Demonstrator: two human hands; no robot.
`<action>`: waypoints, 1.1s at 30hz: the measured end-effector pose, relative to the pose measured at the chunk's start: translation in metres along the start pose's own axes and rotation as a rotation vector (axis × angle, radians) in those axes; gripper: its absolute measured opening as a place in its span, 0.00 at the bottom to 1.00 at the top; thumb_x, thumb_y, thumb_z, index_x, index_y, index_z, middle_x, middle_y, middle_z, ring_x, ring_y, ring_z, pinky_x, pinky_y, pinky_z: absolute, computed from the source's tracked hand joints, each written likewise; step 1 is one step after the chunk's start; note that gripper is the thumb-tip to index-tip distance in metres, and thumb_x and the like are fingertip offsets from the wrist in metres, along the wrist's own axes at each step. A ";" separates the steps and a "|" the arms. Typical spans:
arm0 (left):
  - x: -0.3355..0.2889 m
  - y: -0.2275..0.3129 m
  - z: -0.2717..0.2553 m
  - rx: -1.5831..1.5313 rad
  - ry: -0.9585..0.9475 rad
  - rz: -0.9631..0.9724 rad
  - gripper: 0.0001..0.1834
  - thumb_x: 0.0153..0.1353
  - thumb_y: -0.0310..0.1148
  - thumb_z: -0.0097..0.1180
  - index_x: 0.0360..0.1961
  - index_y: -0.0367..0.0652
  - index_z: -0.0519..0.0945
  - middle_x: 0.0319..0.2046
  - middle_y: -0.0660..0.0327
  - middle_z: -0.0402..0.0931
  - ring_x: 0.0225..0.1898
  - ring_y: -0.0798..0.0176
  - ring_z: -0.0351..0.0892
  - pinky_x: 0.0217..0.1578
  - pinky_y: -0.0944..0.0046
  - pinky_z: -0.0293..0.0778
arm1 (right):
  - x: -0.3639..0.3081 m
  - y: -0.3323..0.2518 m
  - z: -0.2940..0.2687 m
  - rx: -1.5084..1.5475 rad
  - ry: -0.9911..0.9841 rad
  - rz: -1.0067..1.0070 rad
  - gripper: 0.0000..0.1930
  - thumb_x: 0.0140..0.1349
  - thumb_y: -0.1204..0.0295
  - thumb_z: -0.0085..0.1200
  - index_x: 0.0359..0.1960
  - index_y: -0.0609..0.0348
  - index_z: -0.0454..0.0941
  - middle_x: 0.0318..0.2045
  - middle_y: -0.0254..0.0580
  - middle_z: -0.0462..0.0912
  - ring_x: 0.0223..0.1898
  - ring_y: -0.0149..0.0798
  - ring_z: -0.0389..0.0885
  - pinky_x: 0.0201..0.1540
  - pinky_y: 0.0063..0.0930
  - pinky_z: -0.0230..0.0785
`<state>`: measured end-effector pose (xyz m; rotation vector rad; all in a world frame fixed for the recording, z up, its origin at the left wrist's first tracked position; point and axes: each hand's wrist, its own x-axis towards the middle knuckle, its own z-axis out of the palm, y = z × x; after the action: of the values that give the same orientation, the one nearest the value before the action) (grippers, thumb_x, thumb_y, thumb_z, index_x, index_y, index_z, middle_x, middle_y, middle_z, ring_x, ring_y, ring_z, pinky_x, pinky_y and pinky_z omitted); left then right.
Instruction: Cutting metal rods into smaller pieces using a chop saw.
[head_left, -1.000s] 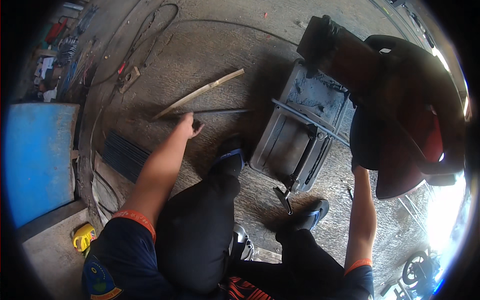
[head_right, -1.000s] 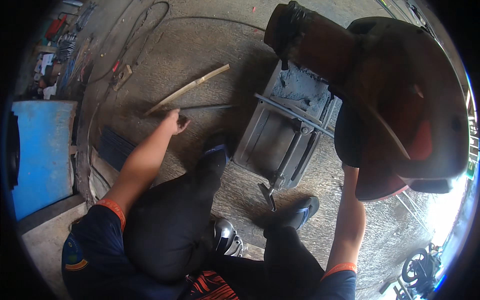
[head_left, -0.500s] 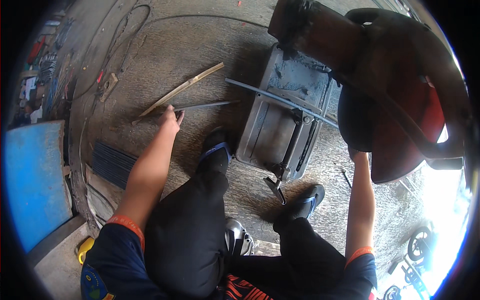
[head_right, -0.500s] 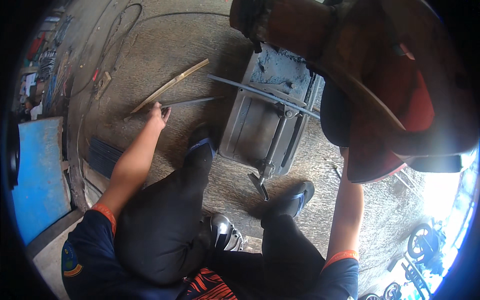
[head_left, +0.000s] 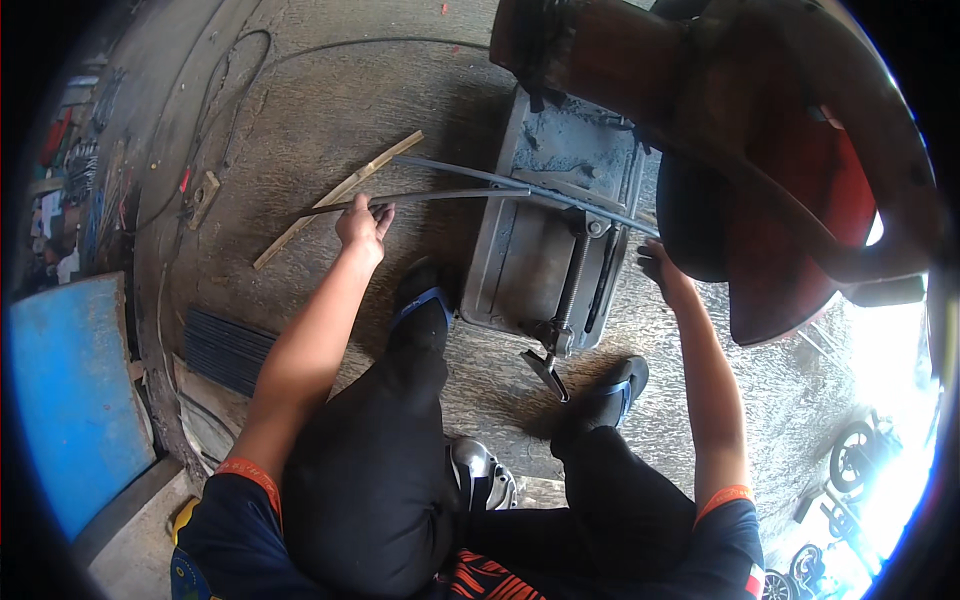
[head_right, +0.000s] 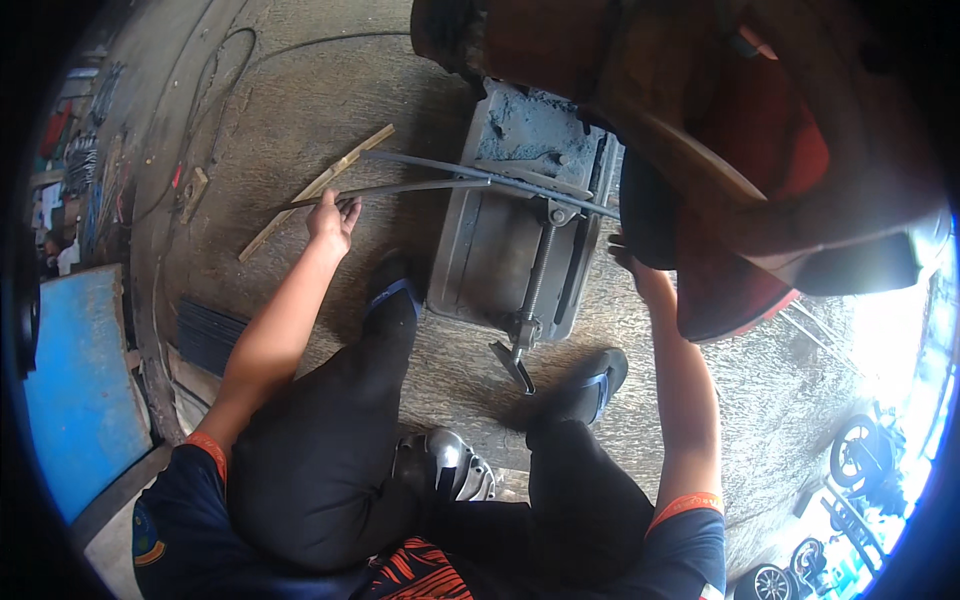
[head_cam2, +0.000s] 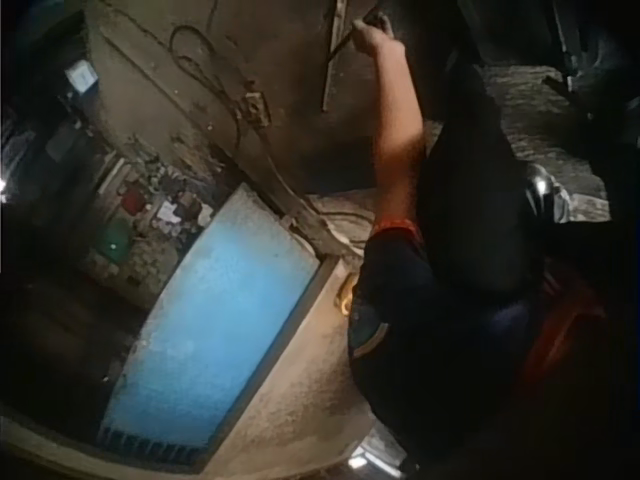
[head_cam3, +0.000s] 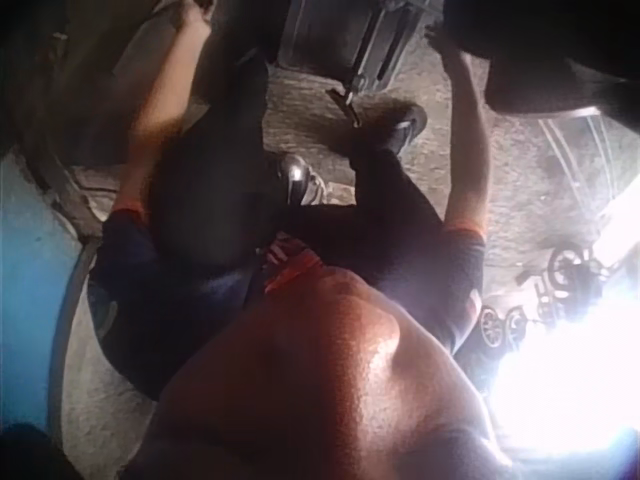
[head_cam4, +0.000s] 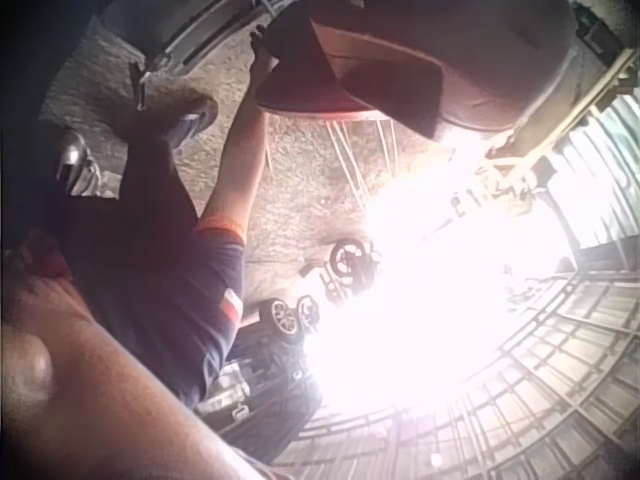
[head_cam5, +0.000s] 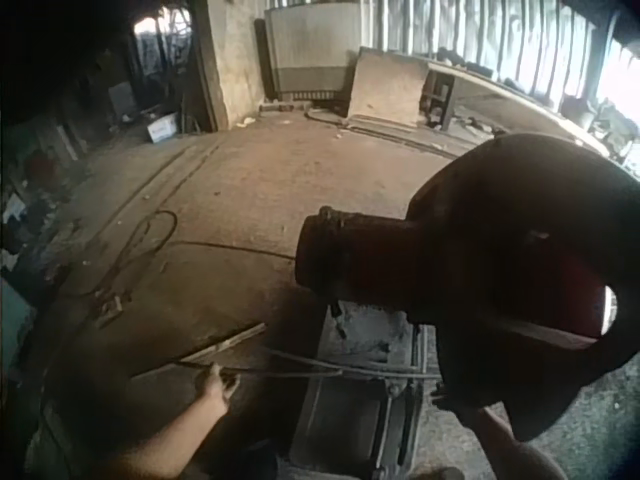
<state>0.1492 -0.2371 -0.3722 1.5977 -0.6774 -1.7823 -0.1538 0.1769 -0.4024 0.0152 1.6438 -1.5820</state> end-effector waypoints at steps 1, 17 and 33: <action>-0.003 -0.004 0.006 0.006 -0.024 0.008 0.09 0.62 0.32 0.52 0.37 0.37 0.69 0.28 0.54 0.78 0.26 0.61 0.81 0.28 0.66 0.83 | -0.005 -0.003 0.015 -0.094 -0.024 -0.126 0.12 0.61 0.69 0.54 0.44 0.61 0.75 0.34 0.41 0.80 0.33 0.32 0.79 0.37 0.23 0.73; -0.024 -0.032 0.075 0.066 -0.345 -0.032 0.05 0.65 0.26 0.48 0.37 0.35 0.68 0.38 0.53 0.74 0.35 0.58 0.80 0.41 0.61 0.84 | -0.004 -0.004 0.061 -0.641 0.169 -0.357 0.10 0.61 0.73 0.52 0.41 0.64 0.75 0.29 0.40 0.80 0.31 0.33 0.79 0.35 0.25 0.71; -0.031 -0.051 0.087 0.117 -0.397 -0.093 0.07 0.65 0.25 0.49 0.42 0.34 0.69 0.40 0.54 0.74 0.42 0.56 0.78 0.47 0.59 0.82 | 0.035 0.002 -0.065 0.429 -0.024 -0.257 0.21 0.65 0.61 0.50 0.57 0.51 0.66 0.52 0.36 0.73 0.51 0.39 0.72 0.54 0.33 0.64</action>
<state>0.0581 -0.1835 -0.3789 1.3767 -0.9156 -2.1923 -0.2106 0.2127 -0.4323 0.0099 1.2989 -2.0993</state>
